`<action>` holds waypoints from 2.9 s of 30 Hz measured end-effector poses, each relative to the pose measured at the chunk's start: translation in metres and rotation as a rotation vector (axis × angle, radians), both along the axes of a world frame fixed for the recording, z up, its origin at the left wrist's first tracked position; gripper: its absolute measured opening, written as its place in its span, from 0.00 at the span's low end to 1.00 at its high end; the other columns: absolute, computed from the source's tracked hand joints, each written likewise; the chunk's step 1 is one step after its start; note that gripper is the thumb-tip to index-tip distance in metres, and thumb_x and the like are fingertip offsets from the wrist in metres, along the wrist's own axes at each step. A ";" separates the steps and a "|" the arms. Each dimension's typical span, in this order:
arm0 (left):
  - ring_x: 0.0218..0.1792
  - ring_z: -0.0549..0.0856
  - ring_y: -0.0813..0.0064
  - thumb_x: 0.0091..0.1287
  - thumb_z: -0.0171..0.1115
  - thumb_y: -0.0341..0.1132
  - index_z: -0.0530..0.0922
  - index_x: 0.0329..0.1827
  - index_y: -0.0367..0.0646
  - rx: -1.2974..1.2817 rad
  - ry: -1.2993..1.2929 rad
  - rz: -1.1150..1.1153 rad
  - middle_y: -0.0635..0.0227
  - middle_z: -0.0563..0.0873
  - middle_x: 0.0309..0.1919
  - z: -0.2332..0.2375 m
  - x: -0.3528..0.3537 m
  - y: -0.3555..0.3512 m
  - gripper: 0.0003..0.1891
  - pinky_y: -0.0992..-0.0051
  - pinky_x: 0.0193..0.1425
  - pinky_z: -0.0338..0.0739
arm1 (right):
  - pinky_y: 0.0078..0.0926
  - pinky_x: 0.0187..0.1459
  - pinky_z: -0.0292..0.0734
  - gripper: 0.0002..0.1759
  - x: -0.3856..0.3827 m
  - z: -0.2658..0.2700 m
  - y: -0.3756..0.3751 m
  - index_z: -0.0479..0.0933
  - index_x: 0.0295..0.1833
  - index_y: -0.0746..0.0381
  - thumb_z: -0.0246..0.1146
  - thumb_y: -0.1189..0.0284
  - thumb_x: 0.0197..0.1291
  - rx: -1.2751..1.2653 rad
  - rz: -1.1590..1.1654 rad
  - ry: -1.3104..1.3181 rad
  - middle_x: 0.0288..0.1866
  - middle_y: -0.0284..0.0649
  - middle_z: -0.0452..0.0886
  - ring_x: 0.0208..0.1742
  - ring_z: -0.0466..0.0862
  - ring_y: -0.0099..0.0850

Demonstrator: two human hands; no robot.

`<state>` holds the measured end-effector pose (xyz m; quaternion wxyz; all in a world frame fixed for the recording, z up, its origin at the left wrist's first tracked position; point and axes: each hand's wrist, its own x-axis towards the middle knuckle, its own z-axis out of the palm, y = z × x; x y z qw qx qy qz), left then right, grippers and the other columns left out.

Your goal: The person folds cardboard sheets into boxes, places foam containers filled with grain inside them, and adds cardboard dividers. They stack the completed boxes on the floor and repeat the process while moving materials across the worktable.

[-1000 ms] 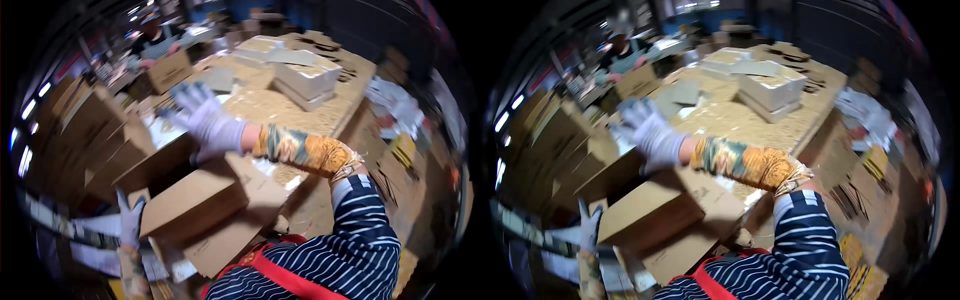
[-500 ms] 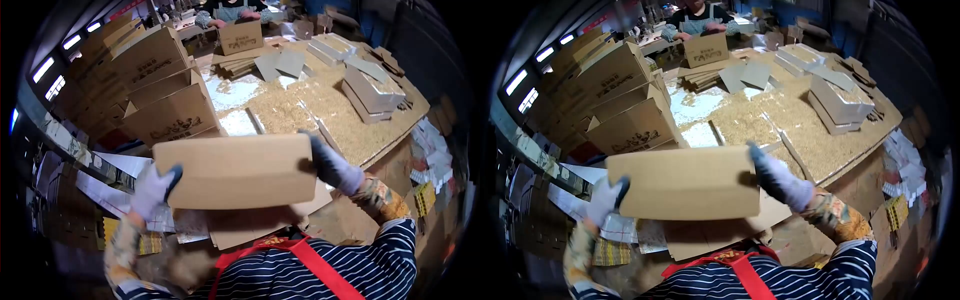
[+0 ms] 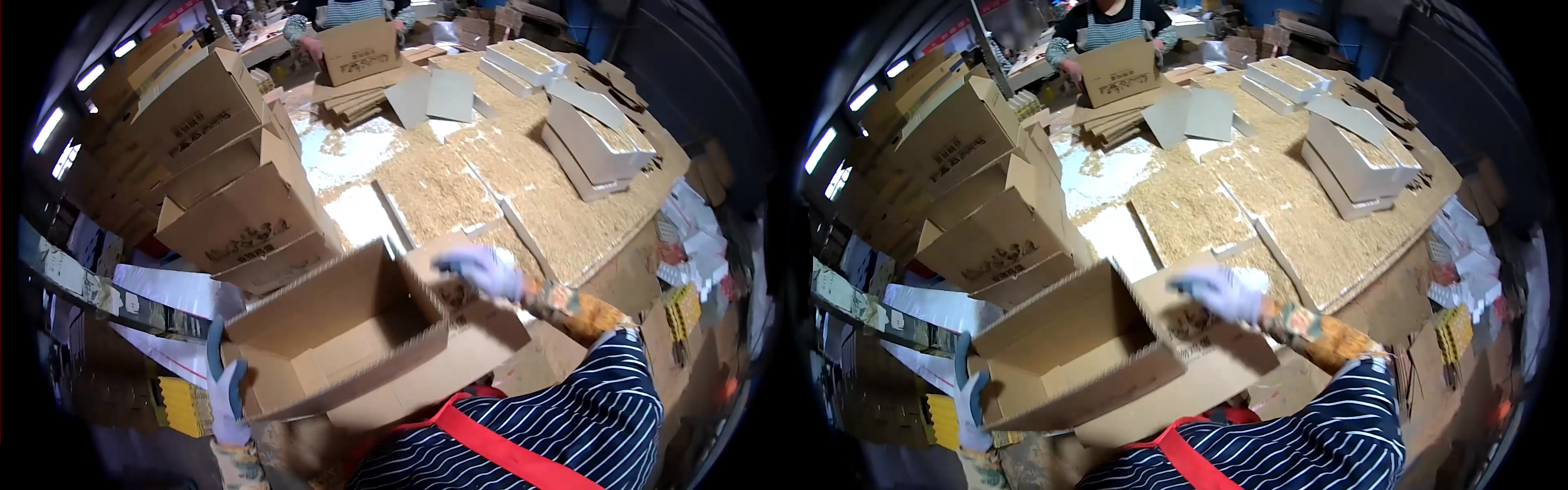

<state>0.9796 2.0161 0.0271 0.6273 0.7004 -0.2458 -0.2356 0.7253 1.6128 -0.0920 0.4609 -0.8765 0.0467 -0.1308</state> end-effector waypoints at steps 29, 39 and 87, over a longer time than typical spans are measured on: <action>0.65 0.74 0.77 0.57 0.53 0.25 0.61 0.79 0.37 -0.088 -0.076 0.058 0.68 0.72 0.70 -0.034 0.006 -0.067 0.40 0.78 0.67 0.68 | 0.34 0.75 0.63 0.55 0.147 0.161 -0.162 0.65 0.77 0.61 0.78 0.60 0.40 -0.368 -0.074 0.052 0.75 0.56 0.64 0.73 0.70 0.45; 0.65 0.78 0.69 0.66 0.59 0.28 0.67 0.76 0.39 0.493 -0.727 -0.008 0.63 0.72 0.73 -0.131 0.059 -0.042 0.32 0.68 0.68 0.74 | 0.41 0.76 0.60 0.60 0.106 0.217 0.041 0.59 0.80 0.60 0.77 0.56 0.41 -0.208 0.617 -0.156 0.75 0.60 0.63 0.75 0.67 0.49; 0.44 0.85 0.55 0.56 0.74 0.39 0.84 0.44 0.42 0.816 -1.056 -0.173 0.57 0.86 0.40 0.045 -0.079 -0.194 0.16 0.61 0.51 0.79 | 0.65 0.67 0.63 0.67 0.148 -0.088 -0.215 0.53 0.82 0.47 0.71 0.35 0.35 -0.558 -0.200 0.741 0.74 0.61 0.60 0.72 0.66 0.63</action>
